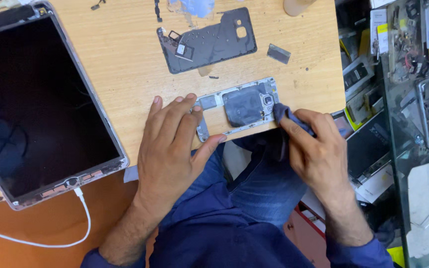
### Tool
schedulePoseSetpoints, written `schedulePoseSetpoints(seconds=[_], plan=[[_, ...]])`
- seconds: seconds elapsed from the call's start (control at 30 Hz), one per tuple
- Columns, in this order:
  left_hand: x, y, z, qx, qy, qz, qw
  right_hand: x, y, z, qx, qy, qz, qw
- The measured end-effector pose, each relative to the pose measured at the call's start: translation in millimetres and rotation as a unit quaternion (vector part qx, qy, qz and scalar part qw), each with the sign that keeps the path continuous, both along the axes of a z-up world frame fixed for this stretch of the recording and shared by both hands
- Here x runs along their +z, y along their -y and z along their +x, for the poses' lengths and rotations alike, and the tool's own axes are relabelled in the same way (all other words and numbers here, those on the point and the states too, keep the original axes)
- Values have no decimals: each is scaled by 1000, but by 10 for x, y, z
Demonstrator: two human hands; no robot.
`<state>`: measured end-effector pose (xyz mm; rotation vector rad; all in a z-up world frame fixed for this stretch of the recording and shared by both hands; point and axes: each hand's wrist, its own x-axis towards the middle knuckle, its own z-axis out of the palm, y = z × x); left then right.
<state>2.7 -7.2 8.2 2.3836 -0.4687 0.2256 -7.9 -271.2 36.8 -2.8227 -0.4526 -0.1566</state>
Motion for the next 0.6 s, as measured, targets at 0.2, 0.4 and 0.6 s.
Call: schedulePoseSetpoints(seconds=[0.2, 0.4, 0.6], plan=[[18, 6, -12, -7, 1, 4, 1000, -81, -32, 276, 3, 13, -16, 1000], [16, 44, -12, 9, 16, 8, 1000, -122, 102, -76, -8, 15, 7, 1000], [-13, 14, -29, -3, 15, 13, 1000, -171, 80, -173, 75, -11, 1, 997]])
